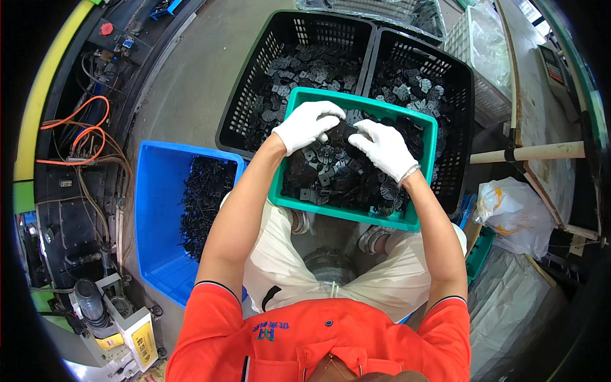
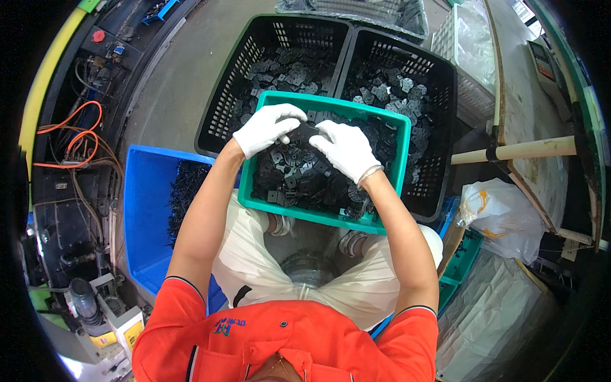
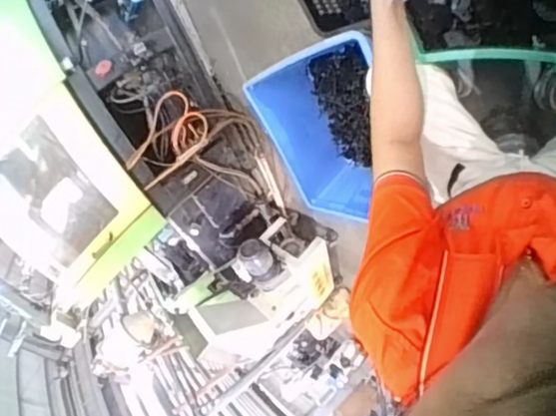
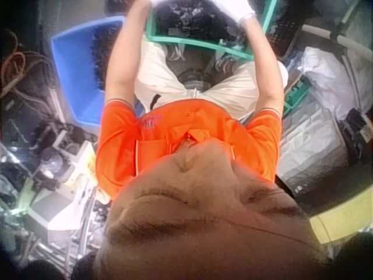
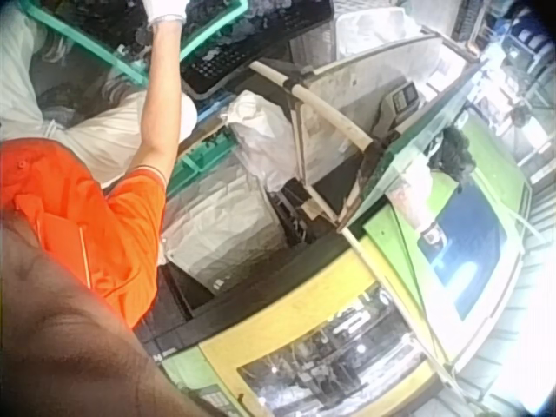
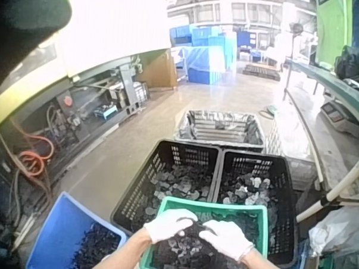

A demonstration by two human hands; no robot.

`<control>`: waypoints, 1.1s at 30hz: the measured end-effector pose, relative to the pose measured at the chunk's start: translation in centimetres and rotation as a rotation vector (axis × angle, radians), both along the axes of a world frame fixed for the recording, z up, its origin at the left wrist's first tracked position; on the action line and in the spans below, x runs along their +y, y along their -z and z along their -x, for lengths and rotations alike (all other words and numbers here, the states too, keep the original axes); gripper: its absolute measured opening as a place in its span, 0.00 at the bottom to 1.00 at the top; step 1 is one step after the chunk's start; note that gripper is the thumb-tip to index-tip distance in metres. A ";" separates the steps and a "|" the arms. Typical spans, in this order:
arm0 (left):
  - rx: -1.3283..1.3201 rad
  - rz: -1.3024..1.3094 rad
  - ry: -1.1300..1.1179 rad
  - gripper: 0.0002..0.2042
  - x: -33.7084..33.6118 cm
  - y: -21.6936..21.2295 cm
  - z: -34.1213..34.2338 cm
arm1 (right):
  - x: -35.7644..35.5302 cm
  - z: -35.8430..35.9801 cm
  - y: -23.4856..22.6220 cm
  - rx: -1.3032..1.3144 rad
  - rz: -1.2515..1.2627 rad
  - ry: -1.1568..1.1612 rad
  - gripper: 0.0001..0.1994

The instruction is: Sorting small black industrial plastic components from one container into another and organizing bins.

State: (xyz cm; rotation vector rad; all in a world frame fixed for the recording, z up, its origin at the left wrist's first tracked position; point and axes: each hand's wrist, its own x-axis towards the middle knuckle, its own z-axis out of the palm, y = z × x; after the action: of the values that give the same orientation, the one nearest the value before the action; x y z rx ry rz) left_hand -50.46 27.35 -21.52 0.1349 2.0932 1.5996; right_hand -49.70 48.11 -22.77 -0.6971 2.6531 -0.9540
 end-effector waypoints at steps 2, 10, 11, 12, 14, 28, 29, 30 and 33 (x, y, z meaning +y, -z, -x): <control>0.030 -0.170 -0.121 0.14 0.5 -0.1 -0.1 | 0.0 0.2 0.0 -0.215 0.251 0.155 0.13; -0.074 -0.500 -0.321 0.18 1.0 2.2 0.5 | 0.5 1.3 1.8 -0.111 0.480 0.170 0.12; -0.066 -0.497 -0.454 0.18 1.1 1.8 0.7 | 0.9 1.6 2.2 0.131 0.497 0.128 0.12; -0.044 -0.587 -0.568 0.17 0.7 1.9 1.1 | 1.6 1.9 2.3 0.052 0.471 0.265 0.11; 0.037 -0.815 -0.702 0.17 -1.2 2.6 2.4 | 2.4 2.1 1.2 0.105 0.328 0.330 0.11; 0.400 0.304 -0.067 0.15 3.2 6.2 0.2 | 2.7 1.4 0.6 -0.060 -0.234 0.169 0.14; 0.358 0.265 -0.061 0.17 3.8 6.2 0.0 | 2.8 1.4 1.3 -0.033 -0.248 0.155 0.13; 0.462 0.258 -0.064 0.18 4.3 6.1 0.0 | 3.2 1.6 1.7 -0.033 -0.250 0.158 0.13; 0.693 0.161 -0.089 0.19 5.3 5.6 -0.4 | 3.1 1.8 1.7 -0.026 0.033 0.233 0.11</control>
State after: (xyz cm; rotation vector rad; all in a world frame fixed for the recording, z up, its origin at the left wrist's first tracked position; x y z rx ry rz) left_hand -50.08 32.67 -27.15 0.6243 2.7647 1.5678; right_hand -51.45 51.19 -24.50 -0.3841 2.7446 -1.0594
